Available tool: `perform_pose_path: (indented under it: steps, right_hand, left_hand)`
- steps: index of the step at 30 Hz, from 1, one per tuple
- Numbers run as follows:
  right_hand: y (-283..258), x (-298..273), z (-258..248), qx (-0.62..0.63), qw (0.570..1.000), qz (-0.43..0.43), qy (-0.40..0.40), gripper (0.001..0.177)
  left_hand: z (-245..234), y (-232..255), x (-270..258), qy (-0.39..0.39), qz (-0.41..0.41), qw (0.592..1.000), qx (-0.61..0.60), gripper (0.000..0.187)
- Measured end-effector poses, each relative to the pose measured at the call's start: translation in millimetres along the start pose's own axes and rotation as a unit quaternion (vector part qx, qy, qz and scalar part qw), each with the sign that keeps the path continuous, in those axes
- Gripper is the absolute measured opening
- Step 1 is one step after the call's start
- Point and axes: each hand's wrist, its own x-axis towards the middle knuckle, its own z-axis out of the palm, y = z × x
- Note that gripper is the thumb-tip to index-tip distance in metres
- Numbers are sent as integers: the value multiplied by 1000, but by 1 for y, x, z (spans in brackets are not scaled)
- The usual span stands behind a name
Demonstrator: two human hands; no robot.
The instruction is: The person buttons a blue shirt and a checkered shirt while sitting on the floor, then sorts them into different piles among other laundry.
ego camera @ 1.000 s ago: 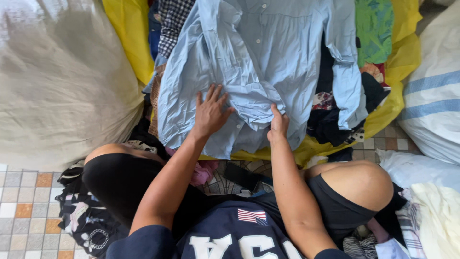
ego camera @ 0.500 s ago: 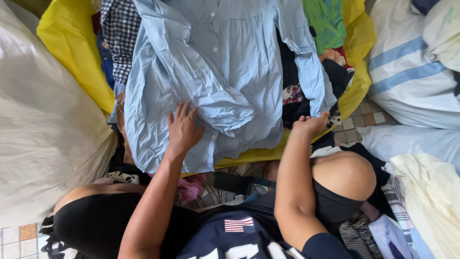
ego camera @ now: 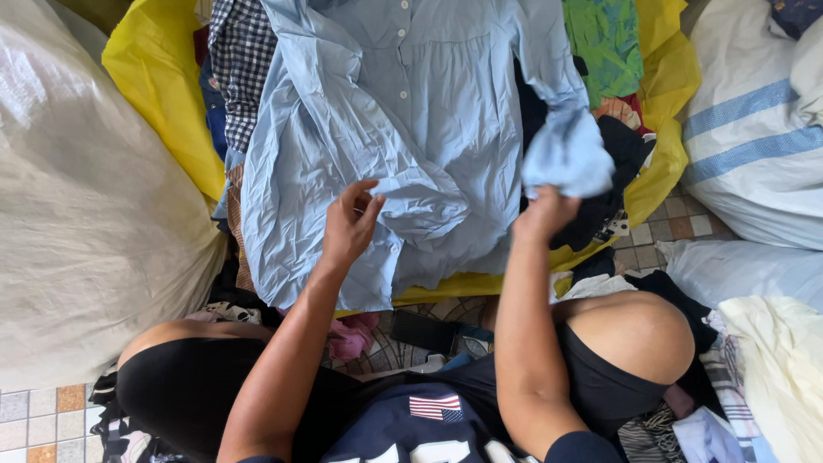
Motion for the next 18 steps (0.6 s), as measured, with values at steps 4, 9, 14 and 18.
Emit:
perform_pose_path:
  steps: [4,9,14,18]
  right_hand:
    - [32,-97,29,-312,793,-352,-387,40]
    - [56,-184,32,-397,605,-422,-546,33]
    - [65,-202,20,-314,662,-488,-475,46]
    - [52,-206,27,-279,681,-482,-476,32]
  left_hand:
    - [5,8,4,-112,-157,919,-343,54]
    - [17,-8,3,-99,-259,807,-521,59]
    - [23,-44,2,-24,-288,758,-584,42]
    - [15,-23,4,-27,-311,708,-633,49]
